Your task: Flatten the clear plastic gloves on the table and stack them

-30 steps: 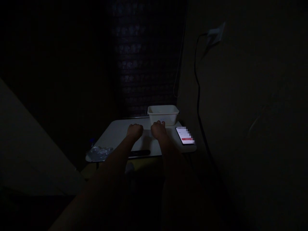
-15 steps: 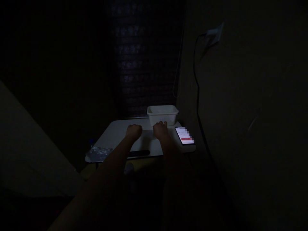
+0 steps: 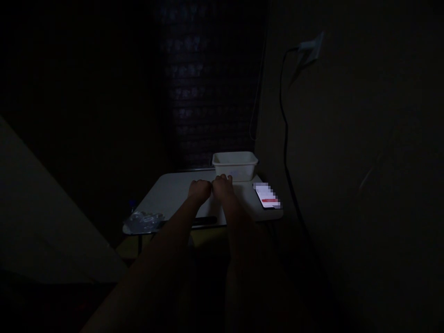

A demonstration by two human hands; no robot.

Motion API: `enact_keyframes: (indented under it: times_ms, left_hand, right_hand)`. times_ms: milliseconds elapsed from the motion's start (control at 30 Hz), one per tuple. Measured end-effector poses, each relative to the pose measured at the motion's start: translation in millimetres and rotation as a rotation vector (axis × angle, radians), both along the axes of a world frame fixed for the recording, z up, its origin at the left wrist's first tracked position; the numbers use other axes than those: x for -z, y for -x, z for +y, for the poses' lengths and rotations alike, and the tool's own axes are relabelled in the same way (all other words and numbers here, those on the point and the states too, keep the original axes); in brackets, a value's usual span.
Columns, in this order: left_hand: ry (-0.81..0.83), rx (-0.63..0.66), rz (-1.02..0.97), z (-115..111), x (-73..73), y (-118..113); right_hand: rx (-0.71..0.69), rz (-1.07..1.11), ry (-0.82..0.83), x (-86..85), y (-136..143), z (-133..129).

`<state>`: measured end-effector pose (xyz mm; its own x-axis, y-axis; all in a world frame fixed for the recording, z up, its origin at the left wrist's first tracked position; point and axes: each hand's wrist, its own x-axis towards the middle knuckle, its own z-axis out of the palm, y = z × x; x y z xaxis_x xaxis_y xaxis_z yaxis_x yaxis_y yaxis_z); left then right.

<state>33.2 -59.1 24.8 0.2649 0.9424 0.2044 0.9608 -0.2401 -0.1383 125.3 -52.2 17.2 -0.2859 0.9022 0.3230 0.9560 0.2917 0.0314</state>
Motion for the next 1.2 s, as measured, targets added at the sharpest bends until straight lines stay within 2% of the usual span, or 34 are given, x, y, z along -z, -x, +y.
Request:
enact_keyframes:
  times_ms: [200,367,567,800,967,1100,1200]
  left_hand:
    - [-0.036,-0.034,-0.030,2,1.6,2]
    - [-0.023,-0.042,-0.030,4,2.8,9]
    - [0.018,0.034,-0.123,5,5.7,15]
    - [0.014,-0.015,-0.055,4,1.8,14]
    - [0.003,0.008,0.027,3,2.1,13]
    - [0.006,0.031,0.041,2,2.2,9]
    - [0.011,0.032,0.045,1,1.4,6]
  right_hand:
    - [0.014,0.047,0.047,-1.2,-5,1]
    - [0.021,0.044,0.025,1.4,-11,4]
    - [-0.003,0.129,0.045,4.8,-15,9]
    - [0.022,0.265,0.124,6.7,-16,13]
    - [-0.018,0.218,0.084,3.7,-14,8]
    - [-0.074,0.081,0.065,-2.4,-2,1]
    - [-0.044,-0.017,0.039,-5.2,6,-2]
